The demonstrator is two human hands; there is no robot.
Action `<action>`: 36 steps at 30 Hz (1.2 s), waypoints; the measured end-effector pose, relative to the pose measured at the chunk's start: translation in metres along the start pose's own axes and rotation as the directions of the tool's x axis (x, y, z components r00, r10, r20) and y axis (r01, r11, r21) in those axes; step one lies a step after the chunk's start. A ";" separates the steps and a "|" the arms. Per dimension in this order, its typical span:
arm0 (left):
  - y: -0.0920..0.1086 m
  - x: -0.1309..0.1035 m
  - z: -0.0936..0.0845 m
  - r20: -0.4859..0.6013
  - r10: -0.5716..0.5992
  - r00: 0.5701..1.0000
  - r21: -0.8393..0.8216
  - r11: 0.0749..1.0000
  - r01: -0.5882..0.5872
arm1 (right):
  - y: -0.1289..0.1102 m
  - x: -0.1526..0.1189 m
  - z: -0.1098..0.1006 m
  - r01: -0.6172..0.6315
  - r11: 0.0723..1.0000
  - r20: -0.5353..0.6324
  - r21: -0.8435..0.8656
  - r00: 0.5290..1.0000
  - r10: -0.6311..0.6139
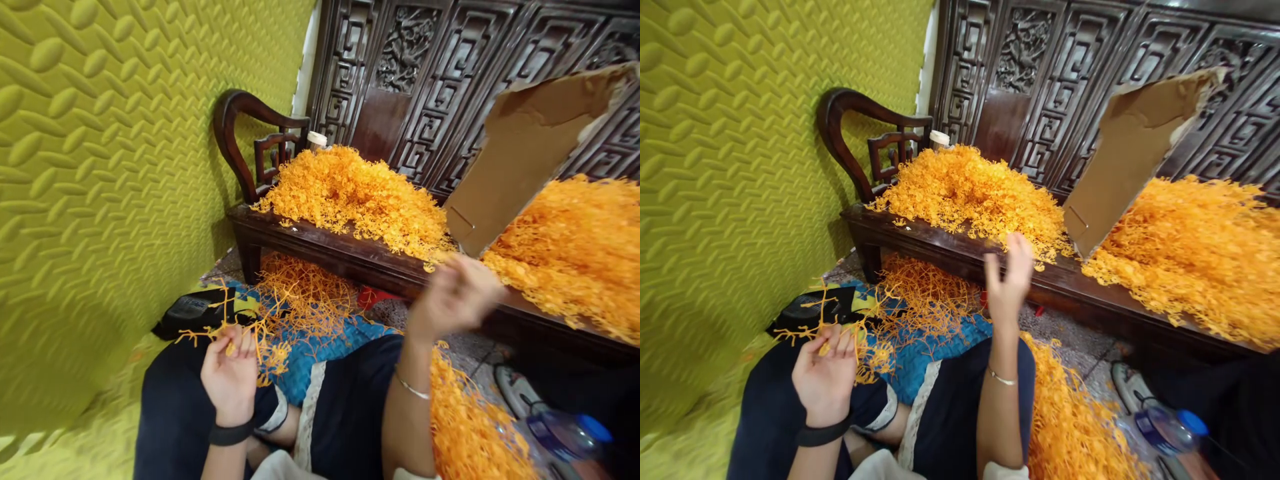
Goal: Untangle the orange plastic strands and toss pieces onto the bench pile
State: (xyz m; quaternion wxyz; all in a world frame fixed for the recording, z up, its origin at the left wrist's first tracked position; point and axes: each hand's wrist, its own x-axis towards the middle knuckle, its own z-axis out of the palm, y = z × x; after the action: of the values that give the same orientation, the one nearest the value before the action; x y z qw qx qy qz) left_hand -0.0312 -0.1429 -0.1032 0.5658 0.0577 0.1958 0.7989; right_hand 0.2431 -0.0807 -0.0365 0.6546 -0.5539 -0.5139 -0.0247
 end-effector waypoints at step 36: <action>-0.019 -0.017 0.009 0.120 -0.119 0.986 0.047 0.992 0.114 | -0.042 -0.069 0.090 -0.250 0.905 0.601 0.344 0.799 -0.007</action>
State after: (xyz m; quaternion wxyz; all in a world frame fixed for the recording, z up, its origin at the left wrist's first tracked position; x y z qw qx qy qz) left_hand -0.0056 -0.1508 -0.0999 0.6212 0.1065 0.1798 0.7553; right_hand 0.1276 -0.0668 -0.0684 0.5633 -0.4181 -0.6473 0.2982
